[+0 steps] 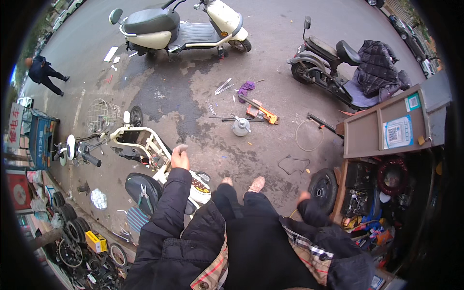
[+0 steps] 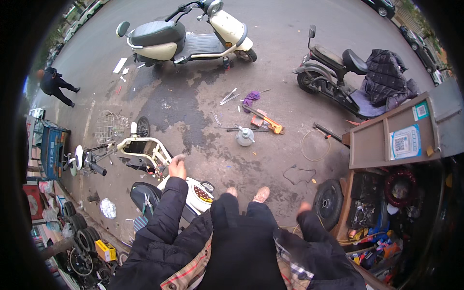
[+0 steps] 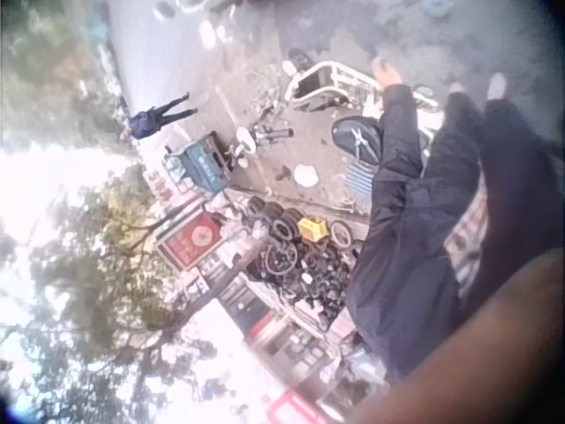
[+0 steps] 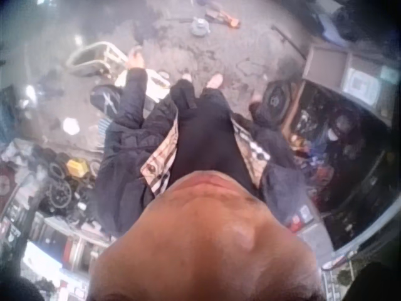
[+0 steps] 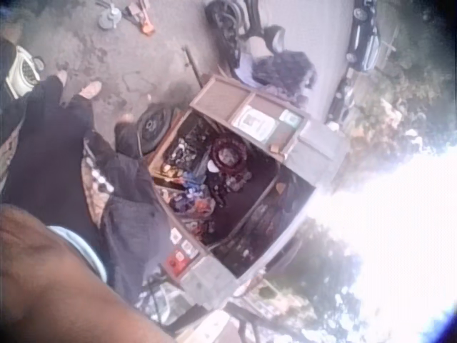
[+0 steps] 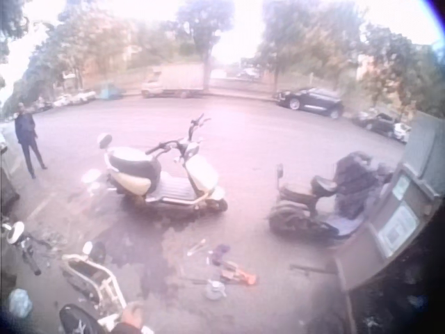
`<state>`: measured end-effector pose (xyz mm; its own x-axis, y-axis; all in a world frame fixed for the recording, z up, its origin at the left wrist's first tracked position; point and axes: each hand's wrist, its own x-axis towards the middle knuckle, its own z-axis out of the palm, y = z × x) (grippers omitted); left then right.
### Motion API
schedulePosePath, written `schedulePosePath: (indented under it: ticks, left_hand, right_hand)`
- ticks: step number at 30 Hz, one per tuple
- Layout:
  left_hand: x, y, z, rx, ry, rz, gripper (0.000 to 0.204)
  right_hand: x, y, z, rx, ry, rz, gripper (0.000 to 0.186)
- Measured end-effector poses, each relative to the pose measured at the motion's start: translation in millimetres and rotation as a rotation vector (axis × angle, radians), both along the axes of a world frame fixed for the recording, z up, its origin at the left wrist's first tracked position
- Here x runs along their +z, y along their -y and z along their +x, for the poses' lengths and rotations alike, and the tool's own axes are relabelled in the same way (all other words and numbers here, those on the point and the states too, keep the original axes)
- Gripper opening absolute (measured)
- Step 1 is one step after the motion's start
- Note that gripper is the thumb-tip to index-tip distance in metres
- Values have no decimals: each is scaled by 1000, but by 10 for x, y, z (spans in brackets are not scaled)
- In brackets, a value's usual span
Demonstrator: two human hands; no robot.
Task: The person uses a wrench to loosen and tighten bolts on the rear wheel hub of a scooter. They then retrieve a spray can from a tool cabinet and apply lubricant to the hub area before continuing to adjust the bolts with the wrench.
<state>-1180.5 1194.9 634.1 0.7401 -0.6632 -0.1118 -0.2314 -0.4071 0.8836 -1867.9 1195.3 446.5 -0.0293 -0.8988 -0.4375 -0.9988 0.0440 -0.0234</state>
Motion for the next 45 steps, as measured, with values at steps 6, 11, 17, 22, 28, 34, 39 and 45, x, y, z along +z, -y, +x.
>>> schedulePosePath:
  ticks: [6, 11, 17, 22, 28, 34, 39, 45]
  left_hand:
    - [141, 913, -364, -159, -15, -47, 34]
    - [-426, 1637, -365, -61, -255, -224, 30]
    - [-1880, 3143, 213, 26, -464, -210, 25]
    - [-2911, 4492, 1163, 280, -895, -140, 21]
    - [-2663, 4966, 2511, 551, -1186, -538, 28]
    - [-2661, 5412, 3221, 755, -1260, -222, 26]
    - [-2790, 5580, 3178, 828, -1283, -228, 20]
    - [-3082, 5285, 2405, 890, -1223, -131, 18]
  right_hand:
    - [1056, 3501, 1983, -208, 743, -415, 59]
    - [1688, 4729, 3525, -11, 905, -234, 72]
    - [743, 6149, 5170, 32, 828, -108, 98]
    - [-941, 7723, 6822, 69, 606, -159, 106]
    - [-2566, 9416, 8205, 84, 553, -351, 116]
    - [-3492, 10621, 8799, 130, 795, -193, 54]
    - [-3815, 10482, 8667, -62, 737, -496, 66]
    - [-2948, 8801, 8367, -362, 730, -154, 70]
